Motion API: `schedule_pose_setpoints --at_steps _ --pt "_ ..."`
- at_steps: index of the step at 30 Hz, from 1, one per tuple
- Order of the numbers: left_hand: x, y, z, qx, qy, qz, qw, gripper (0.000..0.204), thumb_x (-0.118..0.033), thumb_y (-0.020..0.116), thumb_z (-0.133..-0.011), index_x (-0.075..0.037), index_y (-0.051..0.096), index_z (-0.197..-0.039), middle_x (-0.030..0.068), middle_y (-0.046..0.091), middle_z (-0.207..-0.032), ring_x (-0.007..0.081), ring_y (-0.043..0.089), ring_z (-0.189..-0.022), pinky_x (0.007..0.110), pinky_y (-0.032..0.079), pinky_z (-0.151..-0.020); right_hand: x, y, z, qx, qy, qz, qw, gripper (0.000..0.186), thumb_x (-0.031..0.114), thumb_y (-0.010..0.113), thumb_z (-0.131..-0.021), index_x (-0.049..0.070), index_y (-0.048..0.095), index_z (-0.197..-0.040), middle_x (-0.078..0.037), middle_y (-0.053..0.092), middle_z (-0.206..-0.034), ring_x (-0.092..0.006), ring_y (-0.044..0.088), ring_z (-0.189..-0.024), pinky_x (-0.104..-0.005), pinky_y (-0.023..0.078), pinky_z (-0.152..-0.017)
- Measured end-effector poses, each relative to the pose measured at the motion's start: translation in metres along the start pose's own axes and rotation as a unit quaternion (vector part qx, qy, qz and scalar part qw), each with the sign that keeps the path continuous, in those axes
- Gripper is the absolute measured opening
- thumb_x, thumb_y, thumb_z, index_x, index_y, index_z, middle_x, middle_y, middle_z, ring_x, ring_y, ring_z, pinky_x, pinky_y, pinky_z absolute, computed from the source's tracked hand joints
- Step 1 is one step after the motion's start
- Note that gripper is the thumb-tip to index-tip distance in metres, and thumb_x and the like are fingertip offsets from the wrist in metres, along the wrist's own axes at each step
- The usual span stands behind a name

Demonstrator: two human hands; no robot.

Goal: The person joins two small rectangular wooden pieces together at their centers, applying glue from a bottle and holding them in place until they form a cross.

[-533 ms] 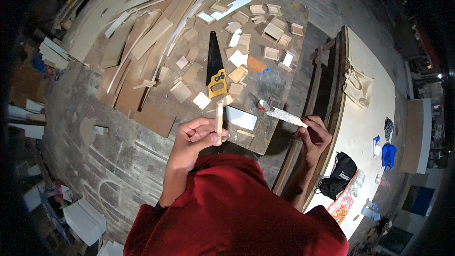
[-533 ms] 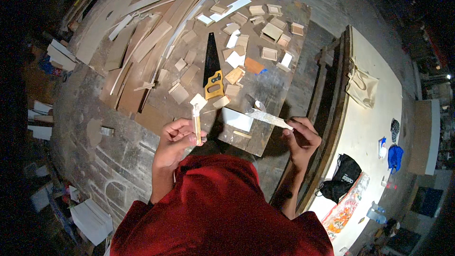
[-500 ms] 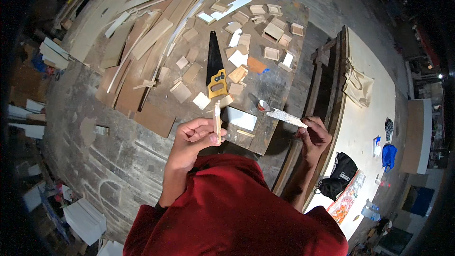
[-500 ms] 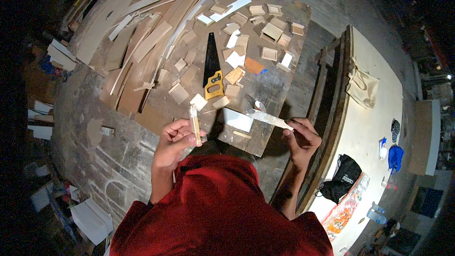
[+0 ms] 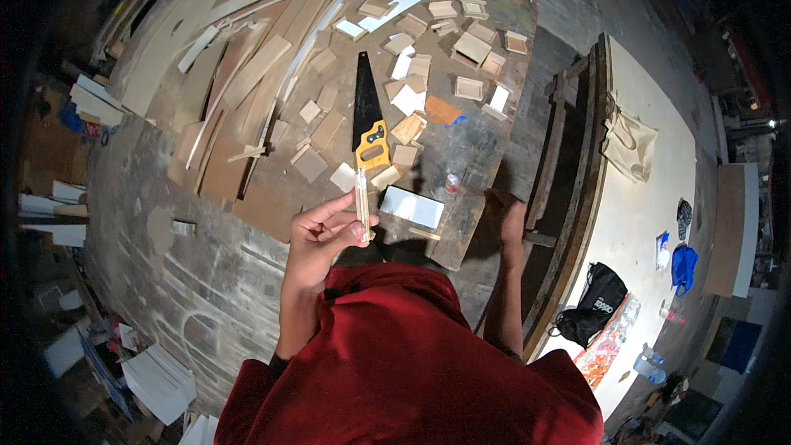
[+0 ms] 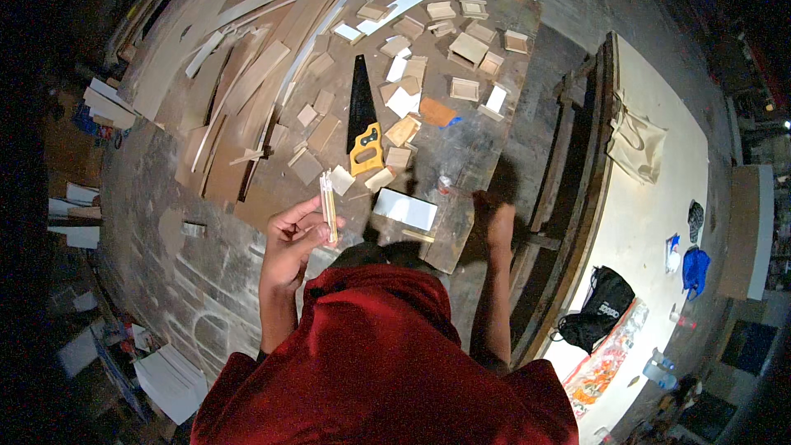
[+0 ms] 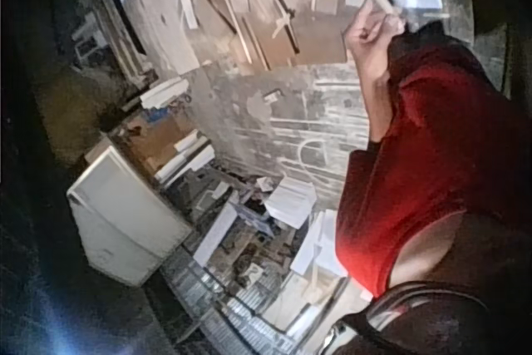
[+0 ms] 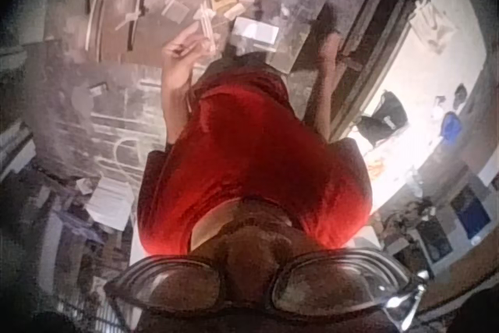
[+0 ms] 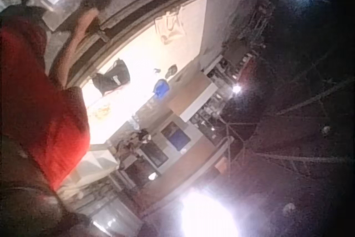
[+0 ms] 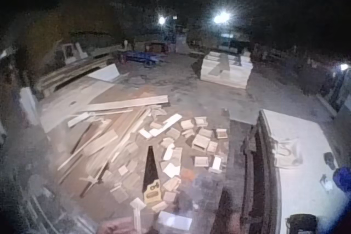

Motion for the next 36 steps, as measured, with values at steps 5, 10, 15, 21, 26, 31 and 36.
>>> schedule_pose_setpoints --at_steps 5,10,15,21,26,31,36 --pt "-0.002 0.007 -0.003 0.018 -0.022 0.034 0.999 0.044 0.0 0.068 -0.084 0.004 0.056 -0.126 0.02 0.069 -0.1 0.0195 0.068 -0.083 0.031 0.056 -0.073 -0.014 0.042 -0.014 0.005 -0.038 0.052 0.998 0.018 0.01 0.062 -0.079 0.002 0.071 -0.093 -0.021 0.068 -0.086 -0.0354 0.068 -0.074 -0.0368 0.053 -0.065" --pt "-0.011 0.014 -0.007 0.082 -0.044 0.121 0.988 0.041 0.003 0.065 -0.084 0.005 0.055 -0.124 0.0204 0.069 -0.099 0.02 0.067 -0.083 0.032 0.057 -0.073 -0.005 0.071 -0.023 0.016 -0.05 0.122 0.991 0.014 0.015 0.062 -0.082 0.004 0.07 -0.082 -0.021 0.065 -0.077 -0.0392 0.065 -0.069 -0.0422 0.052 -0.061" --pt "-0.019 0.012 -0.011 0.082 -0.05 0.159 0.983 0.04 0.004 0.065 -0.084 0.005 0.055 -0.123 0.0212 0.068 -0.1 0.0226 0.067 -0.085 0.034 0.058 -0.075 -0.018 0.09 -0.026 0.005 -0.007 0.158 0.987 0.019 0.019 0.062 -0.082 0.002 0.069 -0.077 -0.022 0.063 -0.072 -0.0393 0.064 -0.066 -0.0435 0.052 -0.06" --pt "-0.018 -0.008 -0.022 0.105 -0.042 0.164 0.98 0.041 0.002 0.066 -0.084 0.003 0.054 -0.124 0.0199 0.068 -0.101 0.0238 0.068 -0.087 0.035 0.058 -0.077 -0.042 0.092 -0.032 -0.012 0.043 0.089 0.995 0.026 0.02 0.065 -0.082 -0.003 0.067 -0.073 -0.019 0.06 -0.06 -0.029 0.062 -0.056 -0.0371 0.048 -0.052" --pt "-0.019 -0.026 -0.032 0.095 -0.041 0.164 0.981 0.041 0.002 0.066 -0.084 0.003 0.053 -0.123 0.0182 0.068 -0.1 0.0225 0.068 -0.087 0.034 0.057 -0.076 -0.052 0.098 -0.029 -0.038 0.08 -0.001 0.996 0.028 0.019 0.068 -0.081 -0.004 0.064 -0.066 -0.017 0.055 -0.053 -0.0247 0.058 -0.046 -0.0354 0.046 -0.048" --pt "-0.023 -0.039 -0.042 0.085 -0.041 0.164 0.982 0.042 0.0 0.068 -0.083 0.003 0.054 -0.122 0.018 0.069 -0.099 0.0214 0.068 -0.085 0.032 0.057 -0.071 -0.053 0.096 -0.027 -0.047 0.058 0.017 0.997 0.023 0.016 0.068 -0.083 -0.006 0.07 -0.075 -0.011 0.064 -0.057 -0.0163 0.062 -0.046 -0.032 0.049 -0.046" --pt "-0.024 -0.052 -0.052 0.078 -0.03 0.143 0.986 0.04 -0.004 0.071 -0.081 0.002 0.056 -0.118 0.0173 0.069 -0.098 0.02 0.067 -0.084 0.03 0.057 -0.071 -0.039 0.094 -0.024 -0.049 0.058 0.038 0.996 0.025 0.017 0.068 -0.084 -0.005 0.069 -0.074 -0.01 0.064 -0.056 -0.0162 0.063 -0.046 -0.0313 0.049 -0.046"
Point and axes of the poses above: each hand's wrist, its own z-axis away from the middle knuckle, its own y-axis out of the palm, x = y × z, the point moved 4 cm from there along -z, towards the middle knuckle
